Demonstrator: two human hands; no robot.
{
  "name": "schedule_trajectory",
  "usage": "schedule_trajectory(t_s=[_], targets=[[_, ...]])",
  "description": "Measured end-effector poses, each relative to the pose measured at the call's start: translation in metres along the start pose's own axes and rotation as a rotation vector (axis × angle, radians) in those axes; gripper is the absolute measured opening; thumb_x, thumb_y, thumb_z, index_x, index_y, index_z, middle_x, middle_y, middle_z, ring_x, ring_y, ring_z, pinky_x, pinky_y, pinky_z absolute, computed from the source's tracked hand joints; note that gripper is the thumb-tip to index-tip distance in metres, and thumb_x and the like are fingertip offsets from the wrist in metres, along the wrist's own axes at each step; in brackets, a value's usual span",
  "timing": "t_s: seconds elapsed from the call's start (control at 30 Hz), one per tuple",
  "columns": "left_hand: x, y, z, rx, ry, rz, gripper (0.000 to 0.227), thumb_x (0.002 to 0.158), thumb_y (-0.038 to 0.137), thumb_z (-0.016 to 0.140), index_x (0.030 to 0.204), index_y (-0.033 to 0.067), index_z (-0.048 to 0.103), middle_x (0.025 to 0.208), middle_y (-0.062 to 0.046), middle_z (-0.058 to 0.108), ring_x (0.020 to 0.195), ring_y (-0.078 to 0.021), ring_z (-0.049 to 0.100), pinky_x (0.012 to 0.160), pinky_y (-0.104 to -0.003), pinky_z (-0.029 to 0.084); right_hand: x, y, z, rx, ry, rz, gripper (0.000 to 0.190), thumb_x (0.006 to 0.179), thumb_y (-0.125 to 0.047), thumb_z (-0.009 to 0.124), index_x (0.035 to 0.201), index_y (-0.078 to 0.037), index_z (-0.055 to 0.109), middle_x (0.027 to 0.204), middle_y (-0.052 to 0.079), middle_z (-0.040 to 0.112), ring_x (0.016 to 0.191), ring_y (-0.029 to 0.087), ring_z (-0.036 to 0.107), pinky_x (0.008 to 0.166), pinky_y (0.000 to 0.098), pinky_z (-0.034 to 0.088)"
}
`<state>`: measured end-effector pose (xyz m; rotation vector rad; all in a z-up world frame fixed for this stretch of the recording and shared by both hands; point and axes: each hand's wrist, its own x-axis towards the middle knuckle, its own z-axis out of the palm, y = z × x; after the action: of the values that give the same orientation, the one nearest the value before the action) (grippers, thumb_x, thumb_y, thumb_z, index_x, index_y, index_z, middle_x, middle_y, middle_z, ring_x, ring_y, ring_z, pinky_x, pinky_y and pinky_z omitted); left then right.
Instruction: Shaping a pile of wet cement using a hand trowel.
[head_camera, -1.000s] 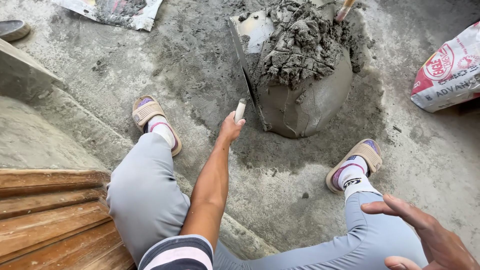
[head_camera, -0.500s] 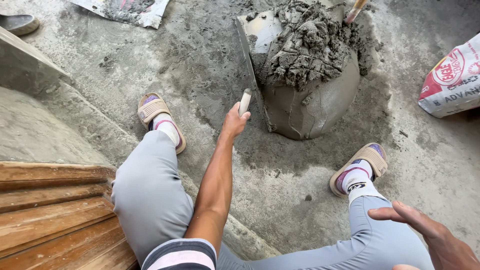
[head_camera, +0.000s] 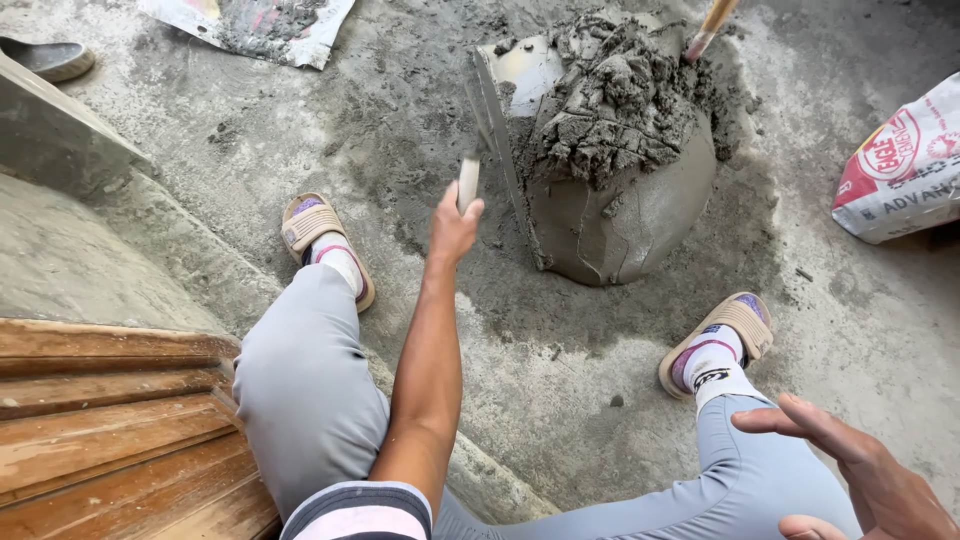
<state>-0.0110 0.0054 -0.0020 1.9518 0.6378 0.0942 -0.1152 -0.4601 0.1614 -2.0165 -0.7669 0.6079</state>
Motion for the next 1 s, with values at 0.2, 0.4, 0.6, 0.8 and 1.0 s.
schedule_trajectory(t_s=[0.2,0.4,0.6,0.8,1.0], targets=[[-0.001,-0.092,0.062,0.003,-0.026,-0.035,0.031,0.082,0.017,0.057,0.111,0.0066,0.053,0.091,-0.012,0.064,0.078,-0.0273,0.061,0.07,-0.039,0.047,-0.001,-0.008,0.002,0.067,0.036,0.017,0.098,0.046,-0.019,0.085,0.132,-0.019,0.04,0.115,0.012,0.071,0.114,0.025,0.065,0.101,0.0474,0.044],[0.0,-0.09,0.068,0.033,-0.08,-0.083,0.03,0.083,0.018,0.056,0.109,0.0059,0.052,0.094,-0.013,0.064,0.081,-0.0284,0.061,0.072,-0.04,0.046,-0.003,0.003,0.0,0.018,-0.006,0.054,0.101,0.043,-0.021,0.087,0.132,-0.022,0.039,0.116,0.01,0.072,0.116,0.024,0.064,0.101,0.0488,0.044],[0.009,-0.087,0.075,0.042,-0.141,-0.105,0.033,0.084,0.019,0.055,0.116,0.0087,0.05,0.1,-0.012,0.064,0.087,-0.0265,0.062,0.075,-0.039,0.047,0.002,0.001,-0.002,-0.006,-0.027,0.026,0.099,0.046,-0.024,0.086,0.132,-0.018,0.038,0.116,0.011,0.071,0.115,0.023,0.064,0.1,0.0487,0.045],[0.013,-0.09,0.074,0.044,-0.149,-0.086,0.034,0.084,0.018,0.057,0.115,0.0067,0.05,0.101,-0.013,0.063,0.088,-0.0264,0.062,0.078,-0.039,0.048,0.003,-0.004,0.0,-0.01,0.012,0.019,0.096,0.048,-0.027,0.083,0.132,-0.02,0.039,0.114,0.011,0.072,0.113,0.023,0.066,0.099,0.0477,0.047],[-0.001,-0.059,0.056,0.036,-0.184,-0.146,0.042,0.086,0.018,0.055,0.125,0.0072,0.044,0.112,-0.015,0.06,0.097,-0.0265,0.061,0.084,-0.041,0.049,0.002,0.003,-0.001,0.005,-0.004,0.01,0.099,0.047,-0.027,0.085,0.133,-0.022,0.037,0.115,0.01,0.072,0.115,0.023,0.065,0.099,0.0457,0.049]])
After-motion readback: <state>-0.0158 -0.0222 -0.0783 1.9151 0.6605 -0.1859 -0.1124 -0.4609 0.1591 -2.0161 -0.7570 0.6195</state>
